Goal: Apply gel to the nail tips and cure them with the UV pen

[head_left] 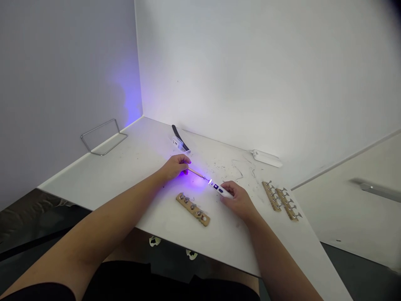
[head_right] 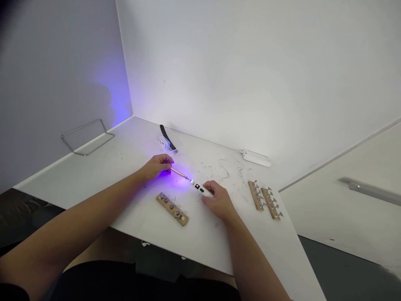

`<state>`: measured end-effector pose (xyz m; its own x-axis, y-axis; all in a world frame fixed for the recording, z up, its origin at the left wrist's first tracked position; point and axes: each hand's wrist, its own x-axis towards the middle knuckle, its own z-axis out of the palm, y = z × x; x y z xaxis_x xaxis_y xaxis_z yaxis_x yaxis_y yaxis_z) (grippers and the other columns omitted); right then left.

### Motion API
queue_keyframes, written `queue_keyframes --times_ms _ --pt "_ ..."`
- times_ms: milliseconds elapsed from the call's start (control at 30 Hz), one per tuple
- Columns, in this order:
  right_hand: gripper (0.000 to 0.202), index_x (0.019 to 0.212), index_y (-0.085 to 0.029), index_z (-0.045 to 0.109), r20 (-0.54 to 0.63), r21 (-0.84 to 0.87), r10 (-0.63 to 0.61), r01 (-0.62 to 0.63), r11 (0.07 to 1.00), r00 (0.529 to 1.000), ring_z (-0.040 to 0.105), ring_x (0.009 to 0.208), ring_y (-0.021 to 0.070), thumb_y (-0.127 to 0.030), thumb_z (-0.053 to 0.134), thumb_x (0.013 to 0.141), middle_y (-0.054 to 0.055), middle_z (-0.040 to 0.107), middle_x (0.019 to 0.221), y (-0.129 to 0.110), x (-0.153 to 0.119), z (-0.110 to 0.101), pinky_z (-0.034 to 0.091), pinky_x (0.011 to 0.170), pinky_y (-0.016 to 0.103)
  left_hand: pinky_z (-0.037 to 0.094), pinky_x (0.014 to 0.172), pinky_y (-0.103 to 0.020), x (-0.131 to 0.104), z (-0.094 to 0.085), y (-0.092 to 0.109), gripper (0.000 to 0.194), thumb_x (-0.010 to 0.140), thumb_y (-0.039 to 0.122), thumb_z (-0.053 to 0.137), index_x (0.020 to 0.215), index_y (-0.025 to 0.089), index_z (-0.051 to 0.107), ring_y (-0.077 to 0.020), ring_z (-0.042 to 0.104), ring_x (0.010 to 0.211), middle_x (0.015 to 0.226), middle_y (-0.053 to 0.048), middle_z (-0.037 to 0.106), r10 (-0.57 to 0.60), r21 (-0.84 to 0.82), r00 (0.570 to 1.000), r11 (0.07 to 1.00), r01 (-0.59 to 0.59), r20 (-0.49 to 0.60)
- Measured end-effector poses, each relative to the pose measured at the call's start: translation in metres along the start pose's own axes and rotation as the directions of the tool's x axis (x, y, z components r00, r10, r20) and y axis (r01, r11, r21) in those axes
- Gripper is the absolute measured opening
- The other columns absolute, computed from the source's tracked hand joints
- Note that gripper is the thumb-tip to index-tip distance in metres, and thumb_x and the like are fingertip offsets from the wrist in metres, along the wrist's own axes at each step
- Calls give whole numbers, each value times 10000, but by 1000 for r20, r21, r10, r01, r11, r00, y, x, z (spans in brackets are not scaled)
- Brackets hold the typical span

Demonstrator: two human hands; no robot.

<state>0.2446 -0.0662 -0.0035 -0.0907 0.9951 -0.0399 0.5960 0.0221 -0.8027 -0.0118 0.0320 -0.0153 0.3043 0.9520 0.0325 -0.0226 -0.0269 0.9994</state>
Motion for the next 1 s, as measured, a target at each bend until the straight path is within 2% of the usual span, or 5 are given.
queue_keyframes --times_ms 433,1000 --pt "276 915 -229 567 26 -1 -1 1 1000 1000 590 787 162 -168 536 647 -13 636 868 1 -1 -2 446 683 270 423 627 -278 -4 1 7 128 667 149 564 794 149 544 -106 564 558 590 23 565 -2 56 1000 998 2 3" --pt "293 905 -211 578 24 1 -2 2 1000 1000 588 752 165 -161 526 621 -3 646 852 -2 -1 -1 447 659 275 436 667 -313 -3 0 4 132 671 180 587 795 152 550 -139 593 601 595 1 600 20 62 1000 998 -20 4"
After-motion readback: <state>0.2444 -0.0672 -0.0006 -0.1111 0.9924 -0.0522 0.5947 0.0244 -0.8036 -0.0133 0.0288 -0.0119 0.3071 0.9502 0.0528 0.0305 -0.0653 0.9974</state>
